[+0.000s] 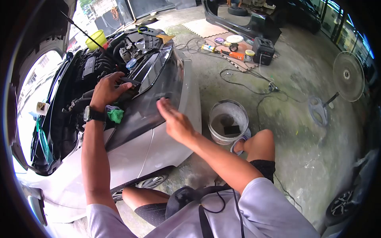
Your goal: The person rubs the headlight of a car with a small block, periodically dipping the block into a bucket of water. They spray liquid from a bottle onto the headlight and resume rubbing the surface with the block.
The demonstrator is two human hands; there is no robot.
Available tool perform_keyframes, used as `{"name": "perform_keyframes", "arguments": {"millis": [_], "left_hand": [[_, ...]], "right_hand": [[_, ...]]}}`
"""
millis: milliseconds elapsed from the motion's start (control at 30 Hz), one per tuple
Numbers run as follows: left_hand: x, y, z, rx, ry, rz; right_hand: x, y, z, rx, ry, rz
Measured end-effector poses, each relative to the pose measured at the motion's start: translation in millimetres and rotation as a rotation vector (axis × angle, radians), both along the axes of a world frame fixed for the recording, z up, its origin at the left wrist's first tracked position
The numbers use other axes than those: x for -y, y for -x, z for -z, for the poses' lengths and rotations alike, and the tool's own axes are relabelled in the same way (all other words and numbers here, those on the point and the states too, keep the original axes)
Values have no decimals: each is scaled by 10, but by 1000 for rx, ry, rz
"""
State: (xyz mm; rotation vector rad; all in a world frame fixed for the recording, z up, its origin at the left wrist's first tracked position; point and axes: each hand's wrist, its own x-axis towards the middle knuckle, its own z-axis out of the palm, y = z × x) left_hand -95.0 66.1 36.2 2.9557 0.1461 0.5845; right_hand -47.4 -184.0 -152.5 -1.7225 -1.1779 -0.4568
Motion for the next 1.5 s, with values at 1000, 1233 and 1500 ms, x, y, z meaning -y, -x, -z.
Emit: {"name": "perform_keyframes", "arguments": {"millis": [1000, 1233, 1500], "left_hand": [[-61, -38, 66, 16, -14, 37], [-20, -43, 55, -5, 9, 15], [-32, -77, 72, -17, -2, 11]], "right_hand": [[-33, -183, 141, -73, -81, 45], [-128, -191, 60, -100, -95, 108], [-230, -599, -4, -134, -39, 155]]}}
